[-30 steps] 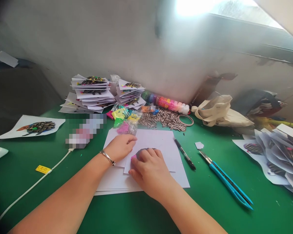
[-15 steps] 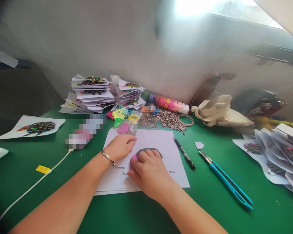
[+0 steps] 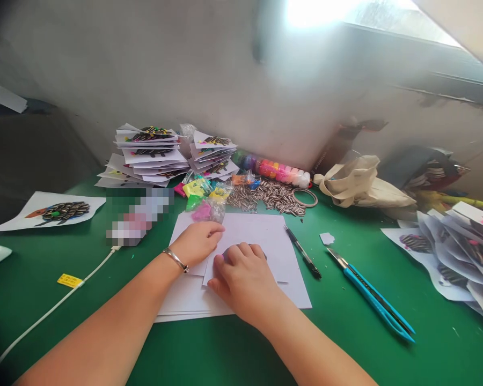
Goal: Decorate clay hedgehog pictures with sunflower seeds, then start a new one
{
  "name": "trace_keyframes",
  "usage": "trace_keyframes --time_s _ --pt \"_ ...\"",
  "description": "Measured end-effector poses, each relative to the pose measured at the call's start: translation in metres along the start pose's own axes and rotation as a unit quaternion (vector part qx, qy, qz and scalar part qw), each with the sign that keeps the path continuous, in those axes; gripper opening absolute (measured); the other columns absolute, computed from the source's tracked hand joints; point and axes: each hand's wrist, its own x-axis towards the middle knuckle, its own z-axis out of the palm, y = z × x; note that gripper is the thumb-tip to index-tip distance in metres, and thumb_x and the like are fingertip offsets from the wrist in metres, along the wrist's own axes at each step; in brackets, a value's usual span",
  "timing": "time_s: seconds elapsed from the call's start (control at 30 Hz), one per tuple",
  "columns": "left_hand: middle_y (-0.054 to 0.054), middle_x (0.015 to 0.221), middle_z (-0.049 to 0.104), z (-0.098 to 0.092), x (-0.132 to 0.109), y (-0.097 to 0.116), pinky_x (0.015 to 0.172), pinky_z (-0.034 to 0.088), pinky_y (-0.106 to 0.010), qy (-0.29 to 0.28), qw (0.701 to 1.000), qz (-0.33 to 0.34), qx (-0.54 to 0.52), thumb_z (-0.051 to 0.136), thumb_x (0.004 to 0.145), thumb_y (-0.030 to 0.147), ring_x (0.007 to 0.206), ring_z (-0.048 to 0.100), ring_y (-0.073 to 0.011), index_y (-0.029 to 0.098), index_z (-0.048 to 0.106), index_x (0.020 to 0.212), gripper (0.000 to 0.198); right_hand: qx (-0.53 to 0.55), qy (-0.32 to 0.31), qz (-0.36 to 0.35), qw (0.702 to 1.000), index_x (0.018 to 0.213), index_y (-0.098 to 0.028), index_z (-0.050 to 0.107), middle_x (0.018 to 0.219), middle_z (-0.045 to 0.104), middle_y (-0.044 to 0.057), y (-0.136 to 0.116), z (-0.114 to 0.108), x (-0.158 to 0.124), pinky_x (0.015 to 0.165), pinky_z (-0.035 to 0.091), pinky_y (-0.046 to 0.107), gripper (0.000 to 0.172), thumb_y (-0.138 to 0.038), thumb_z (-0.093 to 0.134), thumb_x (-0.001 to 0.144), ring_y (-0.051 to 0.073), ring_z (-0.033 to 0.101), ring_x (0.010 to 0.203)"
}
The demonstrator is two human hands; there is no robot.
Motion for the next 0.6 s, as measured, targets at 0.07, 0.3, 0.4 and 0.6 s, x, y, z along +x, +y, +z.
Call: trace_keyframes --time_s 0.07,0.3,0.4,0.6 --pt "-0.004 0.087 0.072 0.0001 0.0002 0.0001 0.068 0.047 -0.025 0.000 1.000 0.001 -0.001 0.042 0.082 0.022 0.079 0.064 -0.0186 0.019 0.066 0.102 0.032 -0.013 0.002 -0.011 1.000 0.099 -0.023 0.060 0.079 0.052 0.004 -0.0012 0.0001 -0.0005 0.073 0.029 0.034 0.023 -0.039 0.052 0.086 0.019 0.042 0.080" --pt "-0.004 0.086 0.071 0.0005 0.0004 -0.0004 0.068 0.047 -0.026 0.005 1.000 0.011 -0.002 0.043 0.081 0.021 0.076 0.064 -0.0190 0.019 0.068 0.097 0.030 -0.024 -0.002 -0.025 0.999 0.097 -0.021 0.059 0.078 0.050 0.005 -0.0052 0.0005 -0.0028 0.072 0.029 0.036 0.023 -0.039 0.048 0.088 0.020 0.041 0.079" --pt "-0.004 0.086 0.071 0.0002 0.0003 0.0002 0.068 0.046 -0.027 0.007 1.000 0.013 0.000 0.043 0.081 0.021 0.078 0.063 -0.0193 0.019 0.068 0.094 0.028 -0.025 -0.006 -0.031 0.999 0.098 -0.020 0.059 0.079 0.050 0.005 -0.0062 0.0016 -0.0047 0.073 0.029 0.036 0.024 -0.039 0.047 0.088 0.021 0.040 0.080" --pt "-0.004 0.086 0.071 0.0003 0.0009 -0.0002 0.068 0.046 -0.027 0.008 1.000 0.016 -0.001 0.043 0.080 0.021 0.075 0.063 -0.0186 0.019 0.068 0.094 0.028 -0.025 -0.021 -0.036 0.999 0.104 -0.021 0.056 0.080 0.050 0.005 -0.0056 -0.0002 -0.0073 0.072 0.029 0.037 0.027 -0.039 0.045 0.089 0.021 0.040 0.079"
